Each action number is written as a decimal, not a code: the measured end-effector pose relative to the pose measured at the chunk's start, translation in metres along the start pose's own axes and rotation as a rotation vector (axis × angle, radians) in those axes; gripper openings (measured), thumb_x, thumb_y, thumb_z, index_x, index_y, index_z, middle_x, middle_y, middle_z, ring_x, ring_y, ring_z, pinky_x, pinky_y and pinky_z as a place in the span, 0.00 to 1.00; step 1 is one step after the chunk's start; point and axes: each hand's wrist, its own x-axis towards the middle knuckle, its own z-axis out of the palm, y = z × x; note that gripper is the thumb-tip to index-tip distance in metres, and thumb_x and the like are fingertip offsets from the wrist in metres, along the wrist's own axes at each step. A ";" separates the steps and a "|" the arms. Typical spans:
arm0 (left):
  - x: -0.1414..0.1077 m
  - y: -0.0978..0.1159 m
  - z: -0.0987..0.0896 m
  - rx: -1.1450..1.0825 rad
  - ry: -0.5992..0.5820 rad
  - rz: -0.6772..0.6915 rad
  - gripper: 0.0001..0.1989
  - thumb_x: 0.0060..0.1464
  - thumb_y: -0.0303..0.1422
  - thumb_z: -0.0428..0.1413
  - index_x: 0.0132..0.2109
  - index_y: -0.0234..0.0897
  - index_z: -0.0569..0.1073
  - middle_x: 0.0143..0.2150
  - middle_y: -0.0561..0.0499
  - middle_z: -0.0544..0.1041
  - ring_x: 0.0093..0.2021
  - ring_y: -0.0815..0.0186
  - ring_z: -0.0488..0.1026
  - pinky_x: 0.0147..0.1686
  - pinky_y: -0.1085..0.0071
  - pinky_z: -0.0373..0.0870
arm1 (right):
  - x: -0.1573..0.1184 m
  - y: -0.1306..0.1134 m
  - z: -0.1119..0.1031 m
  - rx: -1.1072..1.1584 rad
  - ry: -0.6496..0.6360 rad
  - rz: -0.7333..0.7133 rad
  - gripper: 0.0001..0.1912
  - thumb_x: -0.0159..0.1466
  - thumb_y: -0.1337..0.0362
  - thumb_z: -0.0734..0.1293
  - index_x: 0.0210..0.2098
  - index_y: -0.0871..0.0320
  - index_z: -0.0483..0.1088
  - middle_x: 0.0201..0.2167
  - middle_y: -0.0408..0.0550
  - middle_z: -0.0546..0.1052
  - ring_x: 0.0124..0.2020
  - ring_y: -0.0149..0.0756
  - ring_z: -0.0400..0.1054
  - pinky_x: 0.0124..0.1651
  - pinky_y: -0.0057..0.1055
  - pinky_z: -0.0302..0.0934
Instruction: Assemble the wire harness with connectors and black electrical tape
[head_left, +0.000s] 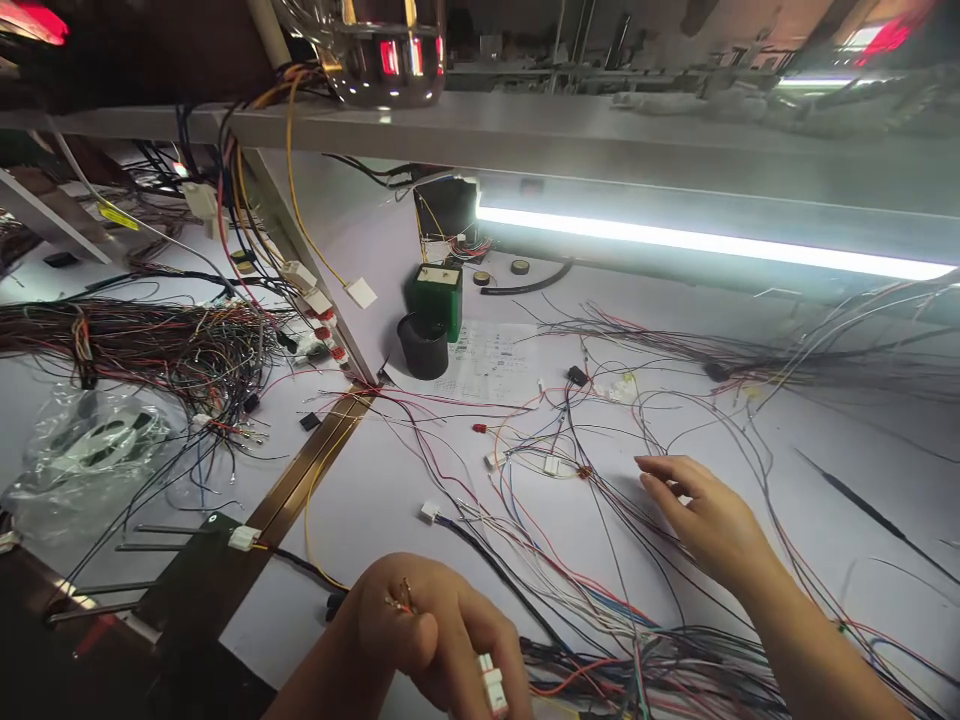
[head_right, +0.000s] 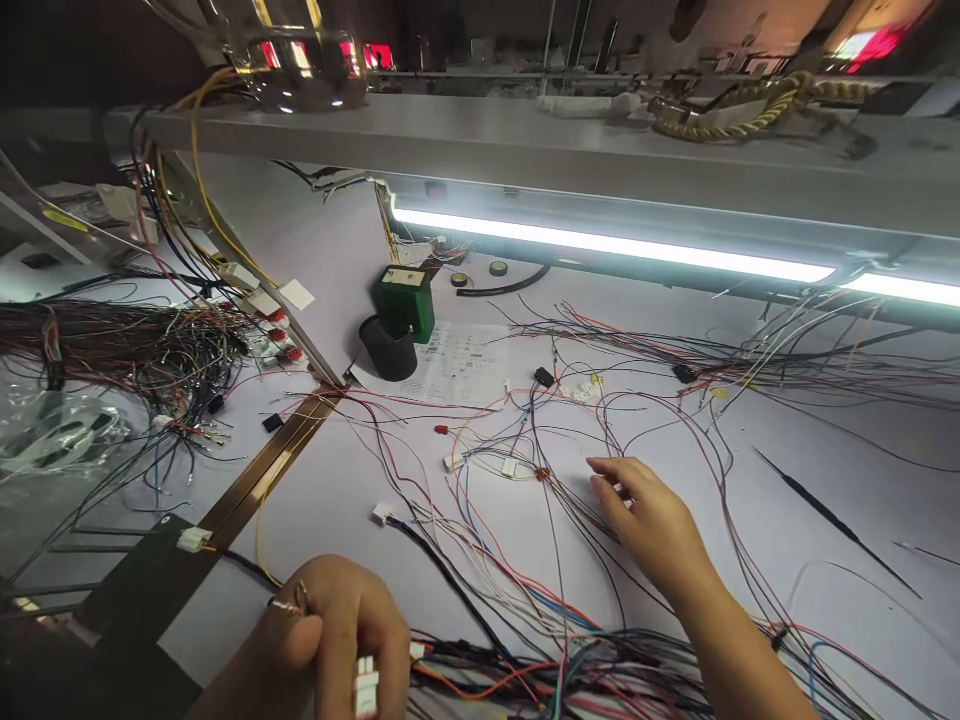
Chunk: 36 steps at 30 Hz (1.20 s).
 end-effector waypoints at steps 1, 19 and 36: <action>-0.003 -0.002 0.000 0.001 0.049 -0.014 0.34 0.51 0.59 0.47 0.22 0.32 0.78 0.33 0.36 0.73 0.21 0.66 0.68 0.23 0.69 0.65 | 0.007 -0.007 0.003 0.007 -0.014 -0.033 0.16 0.65 0.54 0.58 0.45 0.52 0.72 0.44 0.48 0.75 0.42 0.40 0.70 0.39 0.35 0.65; -0.013 -0.023 -0.001 -0.130 0.193 0.158 0.31 0.54 0.55 0.48 0.34 0.32 0.83 0.33 0.39 0.73 0.21 0.70 0.65 0.28 0.70 0.67 | 0.101 -0.066 0.049 -0.447 -0.169 -0.136 0.15 0.65 0.61 0.57 0.40 0.54 0.76 0.40 0.50 0.76 0.41 0.42 0.69 0.33 0.31 0.57; -0.020 -0.010 0.000 0.052 0.370 -0.033 0.34 0.53 0.58 0.46 0.32 0.32 0.83 0.29 0.37 0.77 0.15 0.74 0.58 0.16 0.74 0.53 | 0.084 0.001 0.008 -0.275 0.008 0.006 0.20 0.66 0.61 0.53 0.52 0.58 0.68 0.48 0.51 0.74 0.48 0.40 0.68 0.49 0.35 0.61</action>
